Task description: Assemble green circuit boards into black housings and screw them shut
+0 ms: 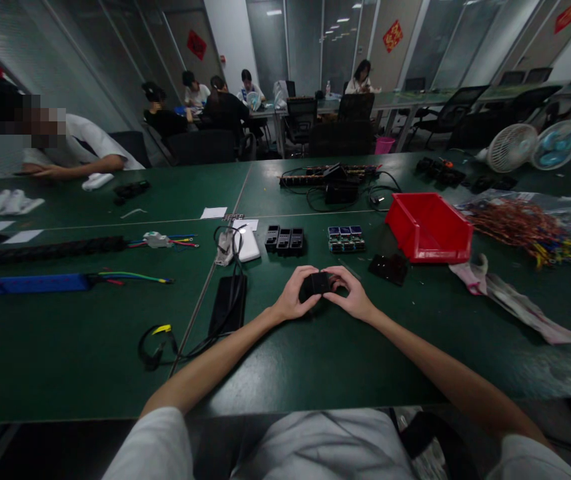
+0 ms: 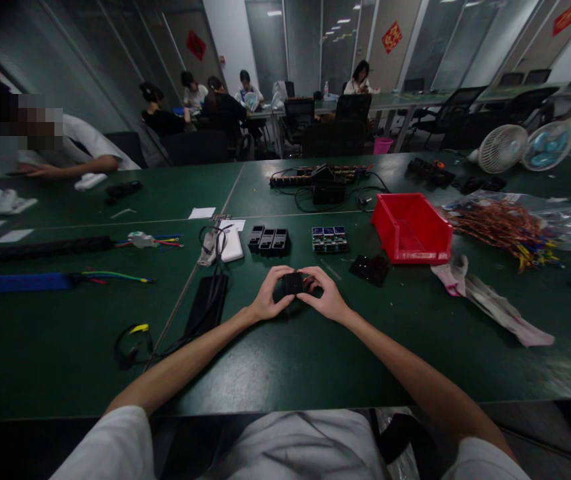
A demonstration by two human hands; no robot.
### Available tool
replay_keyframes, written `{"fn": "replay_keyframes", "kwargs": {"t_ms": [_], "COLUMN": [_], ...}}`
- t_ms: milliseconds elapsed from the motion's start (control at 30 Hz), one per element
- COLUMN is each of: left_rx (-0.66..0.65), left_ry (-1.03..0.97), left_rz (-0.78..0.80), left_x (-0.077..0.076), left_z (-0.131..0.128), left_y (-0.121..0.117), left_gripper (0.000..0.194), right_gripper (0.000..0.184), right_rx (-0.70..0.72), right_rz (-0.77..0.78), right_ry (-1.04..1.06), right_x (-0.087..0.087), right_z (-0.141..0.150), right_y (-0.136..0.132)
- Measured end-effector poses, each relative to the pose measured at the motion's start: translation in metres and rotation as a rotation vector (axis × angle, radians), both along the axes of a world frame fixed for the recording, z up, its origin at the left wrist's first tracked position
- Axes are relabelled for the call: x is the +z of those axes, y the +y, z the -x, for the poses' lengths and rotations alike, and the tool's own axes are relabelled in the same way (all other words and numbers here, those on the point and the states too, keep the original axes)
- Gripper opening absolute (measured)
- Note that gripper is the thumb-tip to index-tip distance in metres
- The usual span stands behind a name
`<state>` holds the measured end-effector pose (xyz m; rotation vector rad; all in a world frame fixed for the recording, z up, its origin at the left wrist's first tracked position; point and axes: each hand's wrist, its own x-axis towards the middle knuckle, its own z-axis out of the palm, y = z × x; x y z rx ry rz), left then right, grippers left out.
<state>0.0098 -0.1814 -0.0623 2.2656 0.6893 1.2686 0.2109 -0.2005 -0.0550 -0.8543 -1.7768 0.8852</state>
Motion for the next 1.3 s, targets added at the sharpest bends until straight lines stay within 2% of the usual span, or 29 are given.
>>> {"fn": "replay_keyframes", "kwargs": {"t_ms": [1300], "left_rx": [-0.001], "left_ry": [-0.009], "left_rz": [0.077], "left_x": [0.0020], "left_z": [-0.0017], "left_y": [-0.0044], "left_gripper": [0.052], "right_gripper": [0.046], "right_rx": [0.006], "right_rz": [0.023], "right_ry": [0.028], "right_x": [-0.0018], "right_z": [-0.0005], "right_y": [0.0013]}}
